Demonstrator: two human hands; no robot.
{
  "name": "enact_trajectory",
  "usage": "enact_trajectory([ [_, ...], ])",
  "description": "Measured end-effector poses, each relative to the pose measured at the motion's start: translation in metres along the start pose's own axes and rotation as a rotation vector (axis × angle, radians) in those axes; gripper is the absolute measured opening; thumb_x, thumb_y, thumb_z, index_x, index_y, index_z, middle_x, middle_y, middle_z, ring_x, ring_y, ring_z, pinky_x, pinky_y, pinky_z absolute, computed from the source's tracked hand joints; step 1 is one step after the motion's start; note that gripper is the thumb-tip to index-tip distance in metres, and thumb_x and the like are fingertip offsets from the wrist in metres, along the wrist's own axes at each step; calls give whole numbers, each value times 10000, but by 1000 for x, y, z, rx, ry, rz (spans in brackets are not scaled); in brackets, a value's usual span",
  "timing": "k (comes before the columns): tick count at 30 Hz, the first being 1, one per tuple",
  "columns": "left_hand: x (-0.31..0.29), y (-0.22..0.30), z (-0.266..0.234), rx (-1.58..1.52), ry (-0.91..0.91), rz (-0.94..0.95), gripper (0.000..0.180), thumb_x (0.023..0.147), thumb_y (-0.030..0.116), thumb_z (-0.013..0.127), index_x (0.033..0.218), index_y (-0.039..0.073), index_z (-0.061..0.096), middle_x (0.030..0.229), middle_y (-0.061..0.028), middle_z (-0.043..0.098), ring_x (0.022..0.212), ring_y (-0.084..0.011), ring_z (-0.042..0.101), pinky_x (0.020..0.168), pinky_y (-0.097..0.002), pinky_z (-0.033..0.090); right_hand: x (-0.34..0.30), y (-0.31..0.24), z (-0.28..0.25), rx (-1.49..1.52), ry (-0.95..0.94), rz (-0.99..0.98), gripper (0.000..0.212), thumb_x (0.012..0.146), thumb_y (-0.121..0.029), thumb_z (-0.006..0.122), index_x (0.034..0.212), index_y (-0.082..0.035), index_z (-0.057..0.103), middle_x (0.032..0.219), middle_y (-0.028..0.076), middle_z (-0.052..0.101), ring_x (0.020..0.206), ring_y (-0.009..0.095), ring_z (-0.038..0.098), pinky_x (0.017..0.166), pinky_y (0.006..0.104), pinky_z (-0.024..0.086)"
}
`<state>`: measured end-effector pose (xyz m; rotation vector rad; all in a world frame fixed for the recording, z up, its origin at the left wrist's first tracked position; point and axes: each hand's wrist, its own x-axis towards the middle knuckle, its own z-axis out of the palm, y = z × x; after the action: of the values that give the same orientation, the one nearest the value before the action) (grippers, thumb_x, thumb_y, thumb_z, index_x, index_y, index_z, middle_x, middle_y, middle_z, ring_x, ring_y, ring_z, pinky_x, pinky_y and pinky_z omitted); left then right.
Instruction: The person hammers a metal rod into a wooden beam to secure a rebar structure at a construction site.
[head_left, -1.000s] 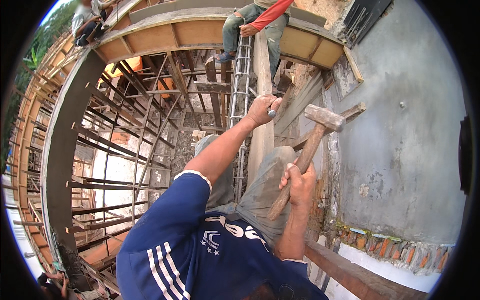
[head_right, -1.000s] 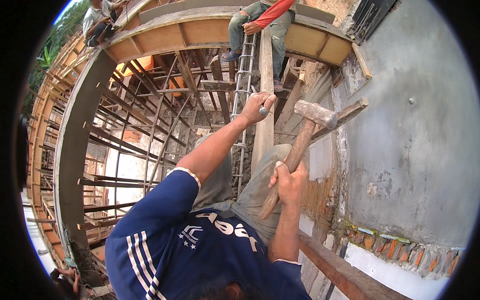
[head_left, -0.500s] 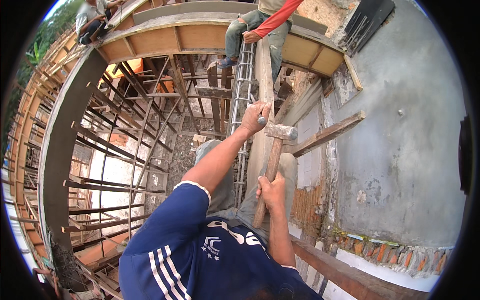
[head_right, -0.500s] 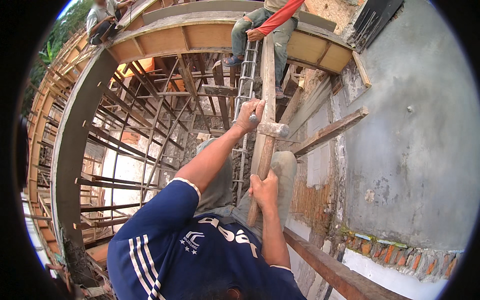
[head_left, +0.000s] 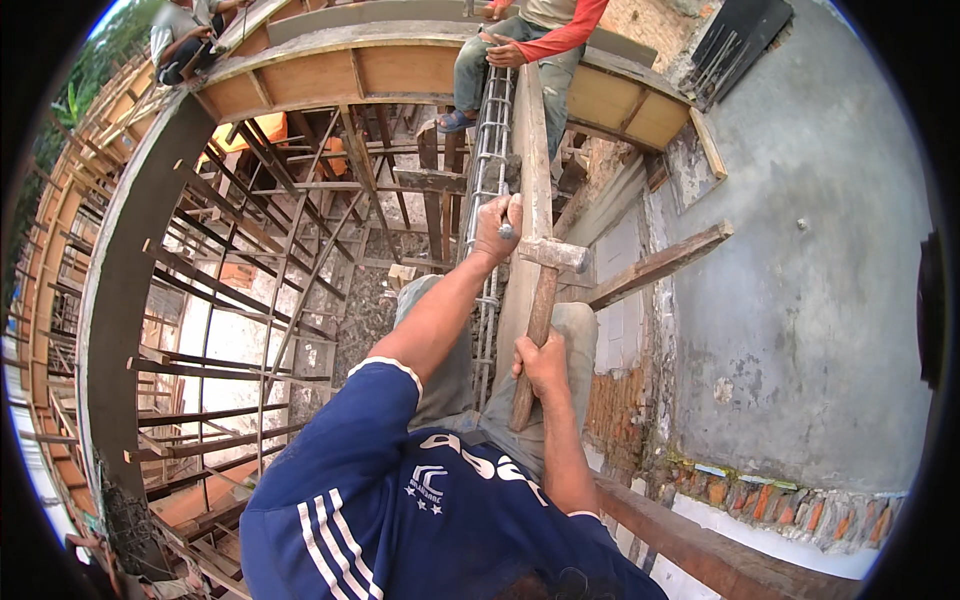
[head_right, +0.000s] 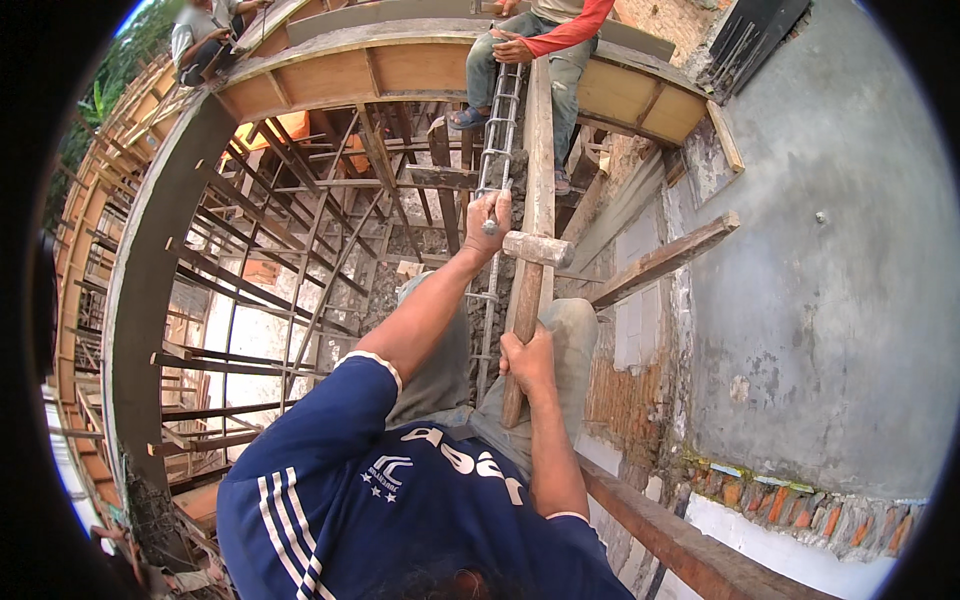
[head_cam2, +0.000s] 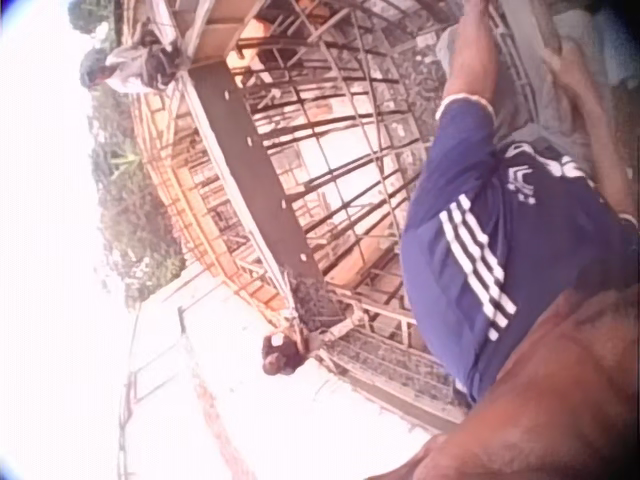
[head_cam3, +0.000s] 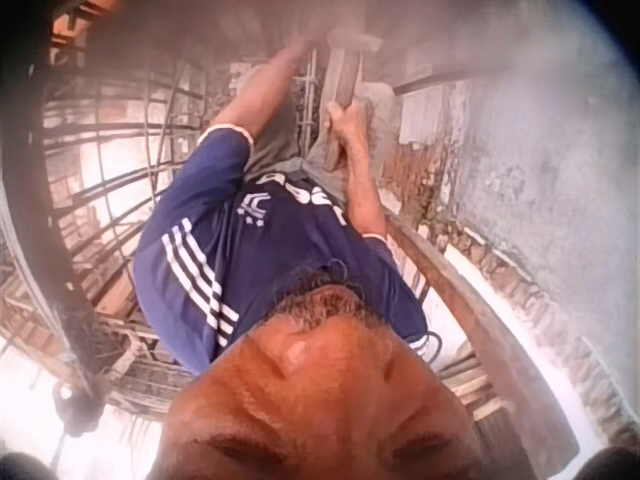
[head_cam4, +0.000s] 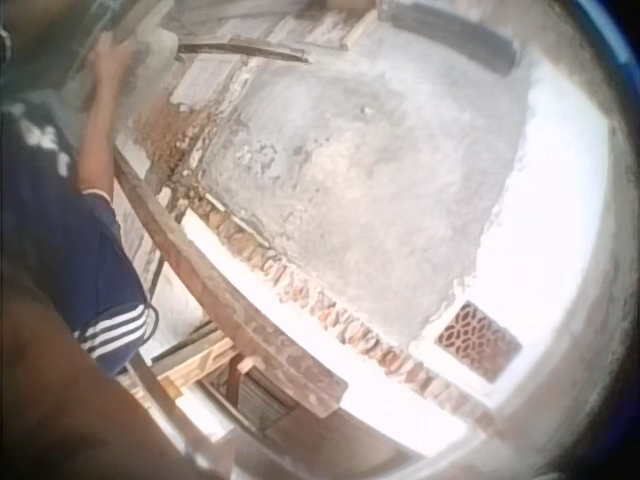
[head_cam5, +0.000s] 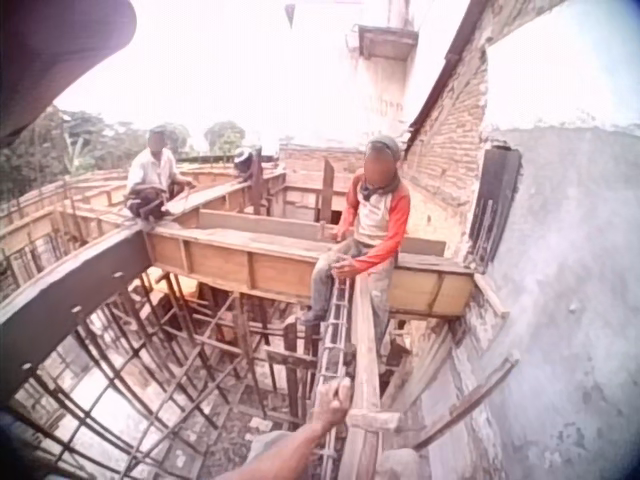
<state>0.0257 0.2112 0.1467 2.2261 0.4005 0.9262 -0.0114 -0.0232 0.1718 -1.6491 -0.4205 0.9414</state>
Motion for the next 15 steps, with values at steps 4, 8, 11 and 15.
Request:
enact_trajectory([
  [4,-47,-12,6,-39,-101,81,303,978,212,522,772,-2,586,799,-218,605,879,-410,590,809,-483,466,-17,39,-6,181,136,135,134,829,-49,571,915,-17,474,647,71,538,454,156,534,408,313,478],
  [8,-41,-22,12,-13,-34,107,311,976,219,532,767,-10,553,776,-207,556,842,-412,562,790,-485,459,-38,51,-23,351,168,103,120,835,-42,560,914,-23,472,648,70,531,457,153,525,396,327,470],
  [11,-40,-3,13,-31,-103,64,324,992,216,512,764,-13,540,774,-196,545,839,-397,558,774,-476,456,-36,52,-44,491,137,85,127,832,-44,572,913,-17,477,653,61,526,464,150,525,396,326,475],
  [15,-32,14,19,65,-225,141,375,1020,260,462,772,-3,560,796,-189,563,851,-393,569,784,-470,458,-37,50,-59,569,100,118,125,831,-49,574,906,-19,479,665,57,525,477,147,530,401,323,478],
])
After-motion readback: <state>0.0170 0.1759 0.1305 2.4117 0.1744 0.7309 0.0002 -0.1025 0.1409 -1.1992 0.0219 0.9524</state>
